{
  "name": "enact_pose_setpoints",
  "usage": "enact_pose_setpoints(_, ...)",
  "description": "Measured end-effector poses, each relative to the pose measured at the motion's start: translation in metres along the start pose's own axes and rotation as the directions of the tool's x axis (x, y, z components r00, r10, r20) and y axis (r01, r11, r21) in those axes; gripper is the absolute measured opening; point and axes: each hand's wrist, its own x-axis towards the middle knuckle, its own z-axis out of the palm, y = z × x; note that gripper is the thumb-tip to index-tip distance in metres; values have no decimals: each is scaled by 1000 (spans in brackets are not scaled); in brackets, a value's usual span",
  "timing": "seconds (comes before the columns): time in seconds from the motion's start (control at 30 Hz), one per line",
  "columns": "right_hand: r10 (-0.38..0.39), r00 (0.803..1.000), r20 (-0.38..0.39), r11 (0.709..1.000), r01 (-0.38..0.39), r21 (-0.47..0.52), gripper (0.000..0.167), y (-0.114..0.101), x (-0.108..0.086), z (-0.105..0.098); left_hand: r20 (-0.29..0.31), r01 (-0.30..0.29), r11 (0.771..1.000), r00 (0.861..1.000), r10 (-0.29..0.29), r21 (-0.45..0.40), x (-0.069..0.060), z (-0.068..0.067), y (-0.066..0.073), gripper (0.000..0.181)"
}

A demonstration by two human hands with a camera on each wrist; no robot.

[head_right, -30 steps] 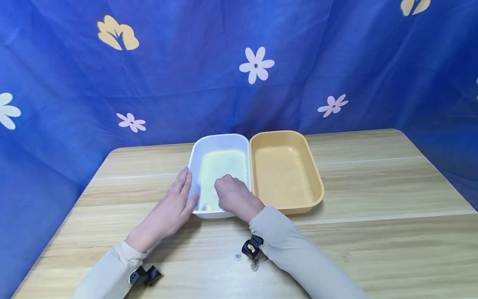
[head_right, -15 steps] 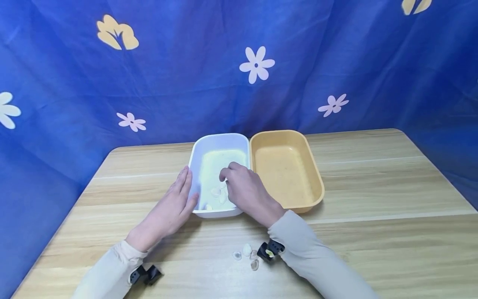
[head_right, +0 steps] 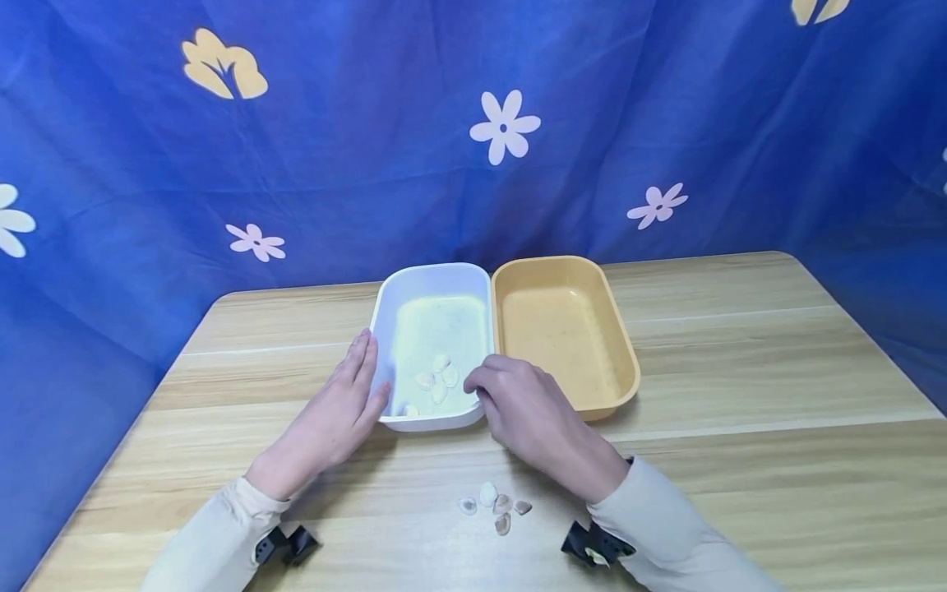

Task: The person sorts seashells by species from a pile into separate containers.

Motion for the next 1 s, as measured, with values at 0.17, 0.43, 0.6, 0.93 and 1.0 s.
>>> enact_pose_setpoints(0.17, -56, 997, 50, 998, 56, 9, 17, -2, -19, 0, 0, -6, 1000, 1000, 6, 4, 0, -1, 0, 66)
enact_pose_setpoints(0.43, -157, 967, 198, 987, 149, 58, 18, 0, -38, 5, -4, 1, 1000, 1000, -1, 1, 0, -1, -2, 66)
enact_pose_setpoints(0.6, -230, 936, 266, 973, 218, 73, 19, 1, -45, 11, -3, 1, 1000, 1000, -1, -2, 0, 0, -2, 66)
enact_pose_setpoints(0.93, -324, 893, 312, 945, 322, 60, 26, 4, -57, 20, -6, 2, 1000, 1000, -2, -15, -1, 0, 0, 66)
enact_pose_setpoints(1.0, -319, 893, 317, 947, 316, 63, 27, 4, -58, 21, -8, 3, 1000, 1000, -3, -16, -1, 1, 0, 66)
